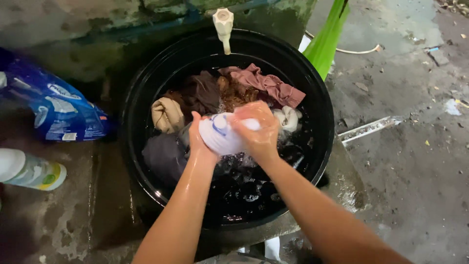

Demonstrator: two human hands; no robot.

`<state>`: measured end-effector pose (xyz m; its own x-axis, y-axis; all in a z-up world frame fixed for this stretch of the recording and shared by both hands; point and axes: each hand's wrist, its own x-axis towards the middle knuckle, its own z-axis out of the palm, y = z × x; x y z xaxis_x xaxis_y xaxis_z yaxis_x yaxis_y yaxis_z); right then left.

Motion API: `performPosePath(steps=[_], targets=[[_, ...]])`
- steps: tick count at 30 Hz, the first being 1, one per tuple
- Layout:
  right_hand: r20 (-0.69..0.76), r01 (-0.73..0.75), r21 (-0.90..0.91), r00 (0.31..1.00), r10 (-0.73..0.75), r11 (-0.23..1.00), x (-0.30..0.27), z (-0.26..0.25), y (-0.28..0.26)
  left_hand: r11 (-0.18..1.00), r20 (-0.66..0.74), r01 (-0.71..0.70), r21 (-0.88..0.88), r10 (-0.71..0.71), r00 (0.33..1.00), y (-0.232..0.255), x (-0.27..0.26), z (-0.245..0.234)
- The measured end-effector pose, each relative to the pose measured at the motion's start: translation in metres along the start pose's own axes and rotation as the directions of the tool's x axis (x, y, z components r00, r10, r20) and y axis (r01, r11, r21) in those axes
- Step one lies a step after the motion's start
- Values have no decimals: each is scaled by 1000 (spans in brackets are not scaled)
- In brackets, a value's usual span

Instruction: Hand washing multiple items of clothing in a basin of soapy water.

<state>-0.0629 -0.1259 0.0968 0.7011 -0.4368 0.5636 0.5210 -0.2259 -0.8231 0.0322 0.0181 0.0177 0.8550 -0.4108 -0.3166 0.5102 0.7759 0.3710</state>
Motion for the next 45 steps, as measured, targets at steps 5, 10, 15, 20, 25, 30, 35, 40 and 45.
performPosePath(steps=[5, 10, 15, 20, 25, 30, 35, 40, 45], targets=[[280, 544, -157, 825, -491, 824, 33, -5, -46, 952, 87, 299, 73, -304, 949, -12, 1, 13], [566, 777, -67, 547, -617, 626, 37, -8, -74, 918, 408, 46, 394, -219, 886, -19, 25, -24], [791, 850, 113, 236, -564, 515, 15, -2, -64, 232, 98, -28, 972, -294, 951, -11, 5, 52], [916, 875, 145, 58, -397, 461, -6, 4, -74, 214, -234, 479, 851, -662, 712, 1, 24, 67], [953, 882, 162, -24, -301, 442, -31, 17, -54, -60, -254, 263, 963, -530, 809, -12, 8, 83], [983, 938, 179, -158, -96, 297, -51, 38, -22, -260, 272, -531, 807, -633, 724, -37, 41, 48], [920, 930, 342, -360, 155, 131, -97, 59, 42, -452, 397, -856, 250, -758, 517, -63, 35, 24], [877, 904, 419, -428, 218, 89, -106, 62, 61, -652, 308, -526, 546, -428, 850, -71, -16, 55], [910, 914, 383, -399, 115, 133, -99, 71, 65, -689, 329, -530, 494, -416, 848, -80, -4, 54]])
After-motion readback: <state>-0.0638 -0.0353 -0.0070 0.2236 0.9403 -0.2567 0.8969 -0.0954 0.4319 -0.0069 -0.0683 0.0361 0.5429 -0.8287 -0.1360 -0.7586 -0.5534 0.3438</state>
